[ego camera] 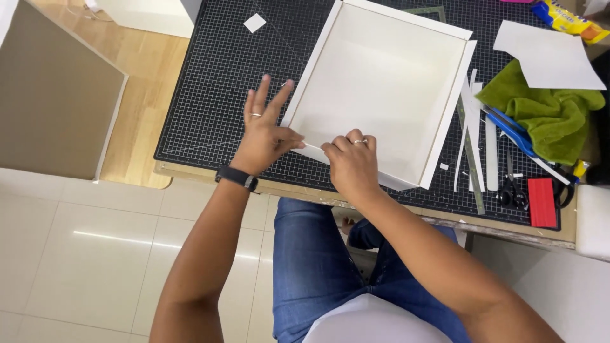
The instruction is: The person assembles a white picture frame by applying adhesive to the edges of a white board, attaching white strips, and trimming excess material. They use a roller to apply adhesive, scissors to cut the strips, and a red plastic tool to press the joints.
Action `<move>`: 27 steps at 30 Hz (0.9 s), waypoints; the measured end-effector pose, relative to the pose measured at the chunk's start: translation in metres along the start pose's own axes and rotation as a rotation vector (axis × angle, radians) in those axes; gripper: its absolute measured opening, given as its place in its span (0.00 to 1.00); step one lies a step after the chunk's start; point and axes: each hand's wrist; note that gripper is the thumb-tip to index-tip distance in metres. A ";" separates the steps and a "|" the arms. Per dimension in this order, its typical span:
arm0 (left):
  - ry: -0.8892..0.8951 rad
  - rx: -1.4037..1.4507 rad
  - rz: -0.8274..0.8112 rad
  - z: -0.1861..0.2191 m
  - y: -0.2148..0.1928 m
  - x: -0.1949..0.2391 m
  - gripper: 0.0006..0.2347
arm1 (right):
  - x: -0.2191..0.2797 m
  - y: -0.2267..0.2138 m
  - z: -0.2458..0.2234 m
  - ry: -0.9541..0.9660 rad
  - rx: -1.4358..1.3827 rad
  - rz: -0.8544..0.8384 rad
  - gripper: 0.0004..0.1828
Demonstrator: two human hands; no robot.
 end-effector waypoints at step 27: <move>0.168 -0.257 -0.002 -0.022 0.001 -0.002 0.13 | 0.110 -0.076 0.098 0.041 0.112 0.119 0.11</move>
Point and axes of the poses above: each hand's wrist, its own x-axis away from the middle knuckle, its own y-axis out of the palm, z = x × y, and after that the axes turned 7 degrees about y, right-handed
